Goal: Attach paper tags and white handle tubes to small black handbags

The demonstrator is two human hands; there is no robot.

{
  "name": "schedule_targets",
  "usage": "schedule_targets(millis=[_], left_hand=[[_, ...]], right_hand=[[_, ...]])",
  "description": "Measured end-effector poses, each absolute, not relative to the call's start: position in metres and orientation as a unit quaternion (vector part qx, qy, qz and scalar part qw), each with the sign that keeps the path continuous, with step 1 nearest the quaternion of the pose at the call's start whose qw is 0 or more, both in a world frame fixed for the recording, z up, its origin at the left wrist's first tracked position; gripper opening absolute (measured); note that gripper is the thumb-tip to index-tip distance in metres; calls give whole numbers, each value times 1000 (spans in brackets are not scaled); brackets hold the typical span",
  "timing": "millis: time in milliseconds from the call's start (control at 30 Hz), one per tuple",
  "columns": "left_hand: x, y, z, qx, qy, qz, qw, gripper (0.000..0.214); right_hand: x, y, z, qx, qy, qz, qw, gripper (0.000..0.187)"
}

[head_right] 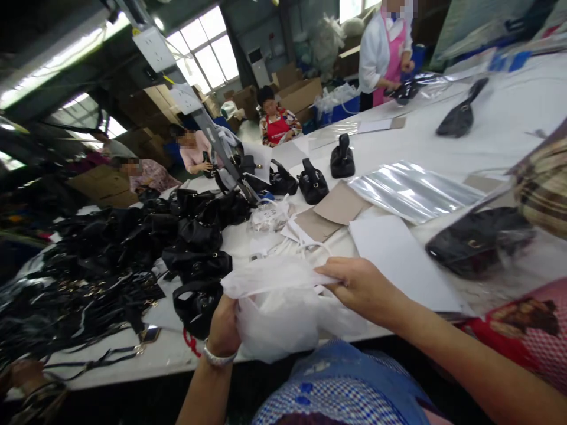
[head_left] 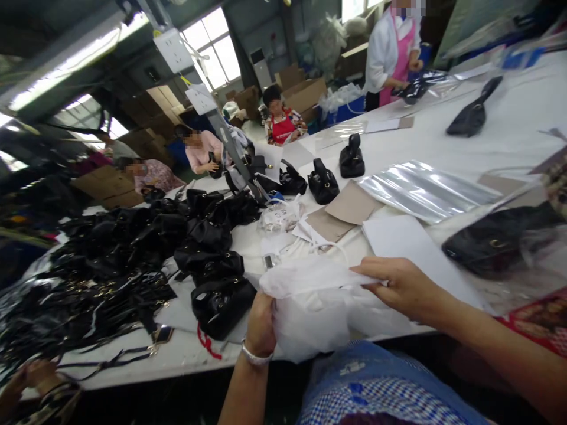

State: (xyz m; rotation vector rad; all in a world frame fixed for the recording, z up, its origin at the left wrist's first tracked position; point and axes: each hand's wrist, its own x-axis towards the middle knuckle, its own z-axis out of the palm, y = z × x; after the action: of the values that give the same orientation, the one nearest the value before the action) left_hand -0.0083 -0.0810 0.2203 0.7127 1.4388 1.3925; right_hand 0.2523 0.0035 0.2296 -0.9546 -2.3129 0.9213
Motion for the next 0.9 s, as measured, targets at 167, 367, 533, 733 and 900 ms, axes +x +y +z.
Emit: schedule_targets(millis=[167, 367, 533, 733, 900], left_hand=[[-22, -82, 228, 507, 667, 484, 253, 53], [24, -89, 204, 792, 498, 202, 288, 34], [36, -100, 196, 766, 462, -31, 446, 34], [17, -110, 221, 670, 496, 62, 549, 36], [31, -108, 176, 659, 612, 138, 415, 10]], right_hand=[[248, -18, 212, -447, -781, 348, 262, 26], [253, -40, 188, -532, -732, 335, 264, 25], [268, -53, 190, -597, -695, 276, 290, 27], [270, -55, 188, -607, -669, 296, 310, 28], [268, -56, 190, -571, -693, 315, 308, 27]])
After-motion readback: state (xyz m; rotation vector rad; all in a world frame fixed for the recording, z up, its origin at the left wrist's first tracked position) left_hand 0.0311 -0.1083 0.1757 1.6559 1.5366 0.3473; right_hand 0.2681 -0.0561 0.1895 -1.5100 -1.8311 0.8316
